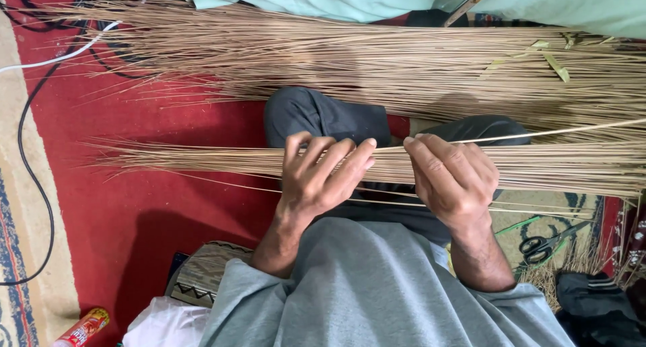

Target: The person sitting on the floor sorts and aligns long, thin sticks into organized bundles.

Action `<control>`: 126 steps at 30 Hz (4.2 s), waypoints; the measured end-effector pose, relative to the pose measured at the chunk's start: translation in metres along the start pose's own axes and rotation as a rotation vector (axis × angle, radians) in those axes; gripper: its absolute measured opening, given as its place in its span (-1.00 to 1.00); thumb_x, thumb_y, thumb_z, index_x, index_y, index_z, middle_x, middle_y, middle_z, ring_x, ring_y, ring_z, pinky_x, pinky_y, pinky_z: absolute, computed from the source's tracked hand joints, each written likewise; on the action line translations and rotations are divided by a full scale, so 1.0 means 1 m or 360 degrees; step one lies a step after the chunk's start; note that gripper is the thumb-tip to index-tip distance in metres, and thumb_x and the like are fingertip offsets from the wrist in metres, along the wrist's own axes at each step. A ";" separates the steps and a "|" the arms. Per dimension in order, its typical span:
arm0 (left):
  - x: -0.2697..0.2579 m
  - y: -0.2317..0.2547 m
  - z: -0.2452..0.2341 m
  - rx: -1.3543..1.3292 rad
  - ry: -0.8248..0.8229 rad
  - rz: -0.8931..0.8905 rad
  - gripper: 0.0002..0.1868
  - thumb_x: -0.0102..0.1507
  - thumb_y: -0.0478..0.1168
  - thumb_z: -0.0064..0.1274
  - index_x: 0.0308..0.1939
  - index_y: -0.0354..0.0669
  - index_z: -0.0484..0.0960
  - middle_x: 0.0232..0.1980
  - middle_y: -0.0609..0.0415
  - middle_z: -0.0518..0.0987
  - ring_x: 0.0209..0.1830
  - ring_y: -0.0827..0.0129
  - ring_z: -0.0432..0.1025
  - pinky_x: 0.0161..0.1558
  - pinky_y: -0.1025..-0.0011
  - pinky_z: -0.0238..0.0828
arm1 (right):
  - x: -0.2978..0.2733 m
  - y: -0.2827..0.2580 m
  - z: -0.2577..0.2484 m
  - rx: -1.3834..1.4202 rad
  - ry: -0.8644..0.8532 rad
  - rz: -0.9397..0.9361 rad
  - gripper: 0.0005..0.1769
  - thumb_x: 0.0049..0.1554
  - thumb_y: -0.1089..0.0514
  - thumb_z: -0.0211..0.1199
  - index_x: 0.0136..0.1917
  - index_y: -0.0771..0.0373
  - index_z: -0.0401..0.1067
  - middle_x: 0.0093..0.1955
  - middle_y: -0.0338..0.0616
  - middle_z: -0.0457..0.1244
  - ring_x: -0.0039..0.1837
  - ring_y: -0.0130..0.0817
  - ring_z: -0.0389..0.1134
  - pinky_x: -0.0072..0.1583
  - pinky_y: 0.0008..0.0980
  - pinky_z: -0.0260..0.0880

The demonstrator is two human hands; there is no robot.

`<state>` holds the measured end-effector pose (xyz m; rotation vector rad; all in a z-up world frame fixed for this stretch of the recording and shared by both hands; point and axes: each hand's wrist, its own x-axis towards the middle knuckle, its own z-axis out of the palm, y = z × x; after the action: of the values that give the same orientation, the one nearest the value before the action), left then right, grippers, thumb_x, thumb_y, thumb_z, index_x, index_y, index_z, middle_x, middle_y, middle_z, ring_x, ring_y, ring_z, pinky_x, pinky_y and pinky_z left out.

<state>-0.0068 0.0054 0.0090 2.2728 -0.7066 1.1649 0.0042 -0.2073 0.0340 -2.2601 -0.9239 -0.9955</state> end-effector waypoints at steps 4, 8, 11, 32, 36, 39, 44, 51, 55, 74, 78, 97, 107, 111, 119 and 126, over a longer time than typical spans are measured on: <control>-0.018 -0.013 0.004 -0.0042 0.0004 -0.0043 -0.85 0.33 -0.34 0.06 -0.12 -0.05 0.72 -0.37 0.14 0.47 -0.45 0.35 0.37 -0.21 0.29 0.35 | -0.019 0.019 -0.003 -0.0024 -0.0006 0.0007 -0.86 0.24 0.39 0.40 -0.17 0.30 0.67 -0.15 0.01 0.45 -0.33 -0.16 0.37 -0.18 -0.25 0.39; -0.032 -0.028 -0.008 -0.0056 -0.0127 -0.0234 -0.81 0.26 -0.39 0.17 -0.11 -0.02 0.77 -0.33 0.18 0.53 -0.38 0.37 0.37 -0.06 0.20 0.30 | -0.038 0.038 -0.017 -0.0133 -0.0124 0.0158 -0.93 0.24 0.46 0.51 -0.08 0.38 0.70 -0.07 0.06 0.48 -0.24 -0.22 0.37 -0.16 -0.31 0.37; -0.029 -0.028 -0.014 -0.0065 -0.0252 -0.0421 -0.76 0.18 -0.42 0.29 -0.11 -0.05 0.78 -0.27 0.21 0.59 -0.31 0.42 0.37 0.02 0.15 0.24 | -0.034 0.033 -0.022 -0.0175 -0.0214 0.0311 -0.86 0.20 0.50 0.61 -0.01 0.40 0.71 -0.01 0.04 0.49 -0.19 -0.37 0.33 -0.17 -0.40 0.32; -0.032 -0.013 0.024 -0.0194 -0.0073 -0.0233 -0.88 0.36 -0.21 0.09 -0.09 0.05 0.73 -0.35 0.23 0.47 -0.39 0.37 0.39 -0.03 0.22 0.28 | -0.072 0.041 -0.003 -0.0104 -0.0083 0.0143 -0.91 0.24 0.40 0.46 -0.11 0.30 0.69 -0.13 0.00 0.45 -0.26 -0.10 0.40 -0.12 -0.20 0.44; -0.019 0.010 0.036 -0.0279 -0.0043 -0.0237 -0.87 0.37 -0.19 0.07 -0.05 0.05 0.71 -0.33 0.24 0.48 -0.37 0.39 0.41 0.04 0.19 0.30 | -0.050 0.017 0.003 -0.0087 -0.0118 0.0146 -0.92 0.21 0.38 0.43 -0.13 0.28 0.66 -0.12 -0.02 0.44 -0.24 -0.11 0.42 -0.12 -0.23 0.43; -0.030 0.008 0.042 -0.0280 -0.0043 -0.0204 -0.87 0.32 -0.27 0.12 -0.12 0.08 0.72 -0.37 0.26 0.44 -0.41 0.40 0.37 0.02 0.16 0.31 | -0.037 0.008 0.000 -0.0038 -0.0177 0.0158 -0.92 0.21 0.38 0.41 -0.12 0.28 0.66 -0.13 -0.03 0.44 -0.24 -0.12 0.44 -0.12 -0.24 0.43; -0.044 -0.024 0.020 -0.0247 -0.0110 -0.0167 -0.88 0.32 -0.28 0.13 -0.15 0.08 0.74 -0.37 0.24 0.46 -0.40 0.36 0.38 0.08 0.13 0.27 | -0.051 0.024 -0.010 -0.0053 -0.0175 0.0191 -0.93 0.22 0.42 0.41 -0.09 0.34 0.66 -0.11 0.02 0.45 -0.21 -0.09 0.44 -0.09 -0.23 0.45; -0.037 -0.033 0.007 -0.0262 -0.0187 -0.0204 -0.90 0.35 -0.18 0.16 -0.11 0.02 0.77 -0.35 0.20 0.52 -0.38 0.32 0.43 0.06 0.07 0.30 | -0.059 0.028 -0.004 -0.0115 -0.0091 0.0166 -0.90 0.22 0.38 0.38 -0.13 0.28 0.65 -0.15 -0.04 0.44 -0.22 -0.17 0.45 -0.11 -0.31 0.43; -0.026 0.000 0.031 -0.0291 -0.0142 -0.0184 -0.85 0.35 -0.14 0.14 -0.05 0.02 0.75 -0.32 0.20 0.55 -0.36 0.33 0.45 0.05 0.09 0.32 | -0.043 0.006 0.003 -0.0121 -0.0118 0.0212 -0.91 0.21 0.37 0.38 -0.14 0.28 0.63 -0.16 -0.06 0.43 -0.20 -0.16 0.47 -0.11 -0.29 0.46; -0.025 0.005 0.032 -0.0279 -0.0233 -0.0211 -0.89 0.34 -0.17 0.16 -0.10 -0.02 0.74 -0.34 0.18 0.51 -0.38 0.33 0.41 0.13 0.03 0.29 | -0.058 0.012 0.004 -0.0091 -0.0177 0.0268 -0.94 0.21 0.35 0.38 -0.11 0.28 0.63 -0.13 -0.05 0.43 -0.18 -0.15 0.46 -0.10 -0.29 0.47; -0.024 0.014 0.046 -0.0269 -0.0187 -0.0172 -0.92 0.31 -0.26 0.16 -0.16 0.03 0.73 -0.41 0.22 0.44 -0.44 0.37 0.36 0.11 0.05 0.30 | -0.045 0.002 0.006 -0.0031 -0.0226 0.0273 -0.94 0.20 0.36 0.37 -0.09 0.26 0.62 -0.12 -0.06 0.43 -0.19 -0.19 0.47 -0.10 -0.32 0.47; -0.036 0.012 0.045 -0.0226 -0.0257 -0.0237 -0.89 0.33 -0.24 0.09 -0.13 0.08 0.71 -0.44 0.26 0.39 -0.47 0.39 0.35 -0.02 0.20 0.36 | -0.060 0.015 0.002 0.0046 -0.0232 0.0339 -0.97 0.22 0.37 0.43 -0.07 0.32 0.66 -0.12 -0.03 0.44 -0.12 -0.12 0.50 -0.06 -0.28 0.49; -0.041 -0.014 0.023 -0.0077 -0.0272 -0.0183 -0.90 0.37 -0.17 0.07 -0.18 0.08 0.70 -0.41 0.23 0.41 -0.44 0.34 0.38 0.01 0.14 0.33 | -0.099 0.045 -0.001 0.0014 -0.0192 0.0389 -0.95 0.29 0.37 0.42 -0.02 0.31 0.68 -0.08 -0.05 0.45 -0.08 -0.11 0.51 0.01 -0.25 0.51; -0.031 0.007 0.037 -0.0065 -0.0247 -0.0143 -0.90 0.36 -0.18 0.06 -0.10 0.05 0.68 -0.35 0.23 0.44 -0.41 0.35 0.40 0.01 0.17 0.36 | -0.082 0.025 0.003 0.0034 -0.0200 0.0404 -0.95 0.24 0.38 0.44 -0.03 0.31 0.67 -0.09 -0.03 0.44 -0.06 -0.06 0.51 -0.01 -0.19 0.52; -0.034 0.027 0.054 -0.0134 -0.0187 -0.0126 -0.89 0.31 -0.26 0.09 -0.12 0.03 0.67 -0.38 0.20 0.37 -0.48 0.36 0.33 -0.18 0.29 0.36 | -0.056 -0.005 0.010 0.0046 -0.0164 0.0335 -0.90 0.20 0.40 0.40 -0.02 0.32 0.66 -0.06 0.00 0.44 -0.10 -0.09 0.50 -0.03 -0.23 0.51; -0.050 0.013 0.041 -0.0154 -0.0281 -0.0096 -0.89 0.28 -0.23 0.18 -0.11 0.06 0.69 -0.41 0.20 0.38 -0.49 0.35 0.35 -0.24 0.33 0.35 | -0.069 -0.001 0.011 0.0006 -0.0163 0.0324 -0.89 0.21 0.39 0.36 -0.07 0.26 0.66 -0.08 -0.05 0.45 -0.13 -0.12 0.49 -0.06 -0.26 0.49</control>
<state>-0.0164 -0.0186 -0.0513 2.3174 -0.7382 0.8904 -0.0267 -0.2255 -0.0266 -2.3645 -0.7173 -0.7946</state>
